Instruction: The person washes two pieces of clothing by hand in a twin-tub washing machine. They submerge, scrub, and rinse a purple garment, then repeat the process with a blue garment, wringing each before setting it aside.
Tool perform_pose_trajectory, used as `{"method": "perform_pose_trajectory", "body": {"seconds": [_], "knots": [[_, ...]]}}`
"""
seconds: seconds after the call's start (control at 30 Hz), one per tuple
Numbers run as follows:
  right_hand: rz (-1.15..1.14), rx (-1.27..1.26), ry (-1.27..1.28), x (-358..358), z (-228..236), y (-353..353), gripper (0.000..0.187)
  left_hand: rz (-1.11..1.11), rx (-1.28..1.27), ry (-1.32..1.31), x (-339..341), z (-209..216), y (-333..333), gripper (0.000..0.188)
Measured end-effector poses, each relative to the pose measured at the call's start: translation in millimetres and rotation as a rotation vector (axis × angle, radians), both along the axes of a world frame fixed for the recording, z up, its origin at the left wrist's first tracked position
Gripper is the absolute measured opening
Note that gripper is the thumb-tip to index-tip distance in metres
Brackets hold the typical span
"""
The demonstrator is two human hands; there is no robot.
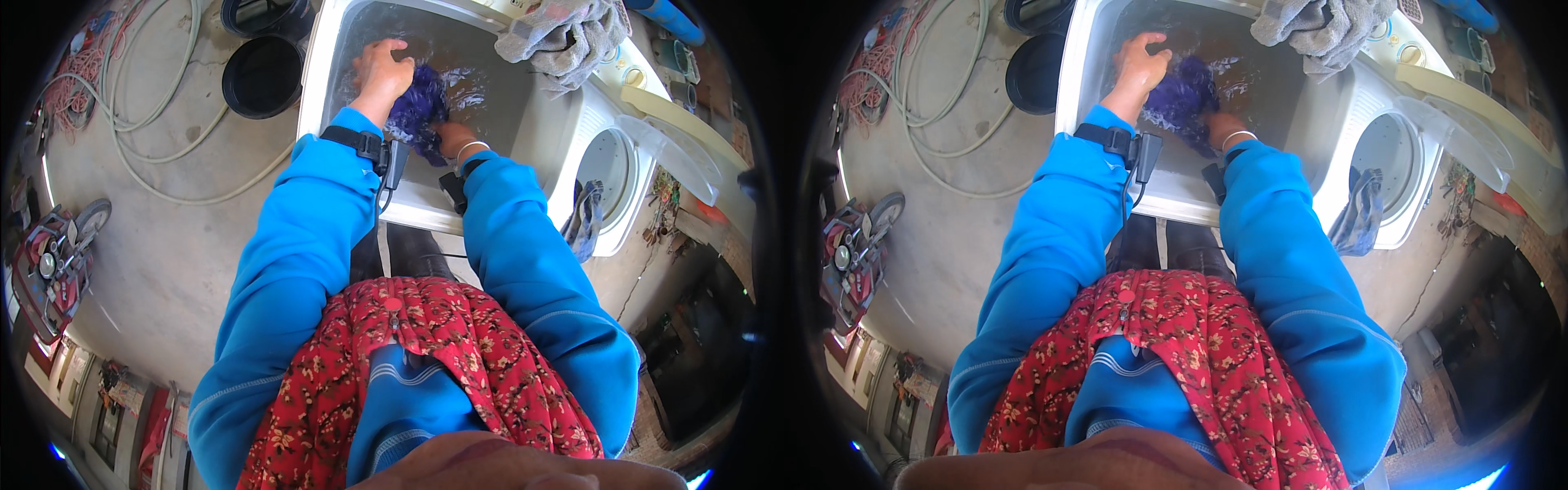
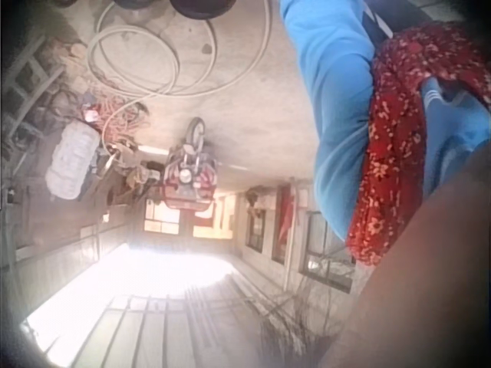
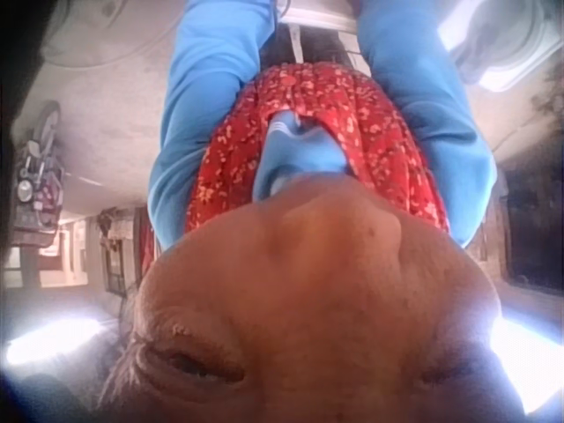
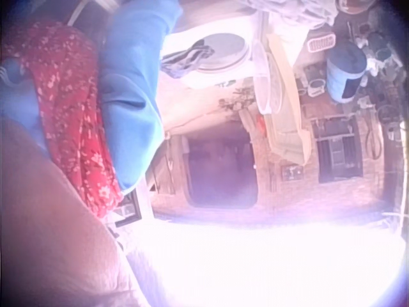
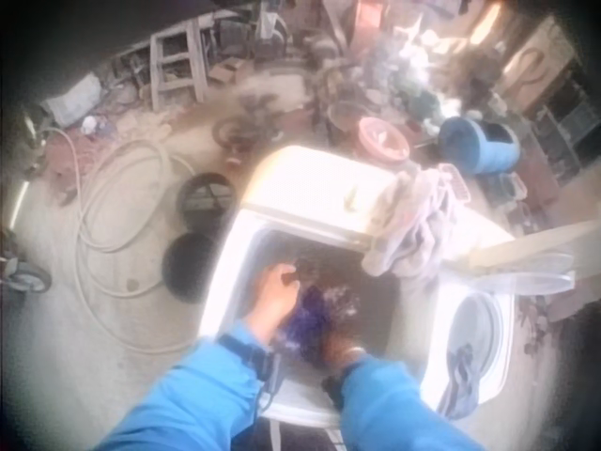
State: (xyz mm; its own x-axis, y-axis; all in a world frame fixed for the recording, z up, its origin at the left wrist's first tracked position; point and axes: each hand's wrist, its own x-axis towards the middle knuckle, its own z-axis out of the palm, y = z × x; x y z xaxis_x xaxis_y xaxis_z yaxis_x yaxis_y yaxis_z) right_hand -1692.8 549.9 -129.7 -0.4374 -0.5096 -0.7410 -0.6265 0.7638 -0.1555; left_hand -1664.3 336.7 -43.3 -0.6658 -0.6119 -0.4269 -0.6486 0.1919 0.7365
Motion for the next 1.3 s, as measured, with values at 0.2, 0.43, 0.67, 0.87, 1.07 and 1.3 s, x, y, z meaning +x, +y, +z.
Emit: {"method": "perform_pose_trajectory", "body": {"seconds": [0.2,0.43,0.67,0.87,1.07,1.3], "knots": [[-0.472,-0.101,-0.314,-23,55,1,0.05,-0.21,0.382,0.012,5,-10,5,0.035],[-1.161,-0.972,-0.921,-26,194,9,0.034,-0.317,0.824,0.067,30,40,12,0.054],[-1.585,-1.278,-1.392,-23,247,-4,0.035,-0.368,1.151,0.273,60,93,13,0.077],[-1.167,-1.507,-0.256,11,221,-41,0.039,0.051,1.606,0.461,68,99,35,0.064],[-0.428,-1.308,0.548,55,221,-58,0.06,0.176,1.476,0.607,67,93,47,0.033],[-0.311,-1.235,0.56,62,218,-76,0.027,0.242,1.114,0.54,73,84,51,0.022]]}}
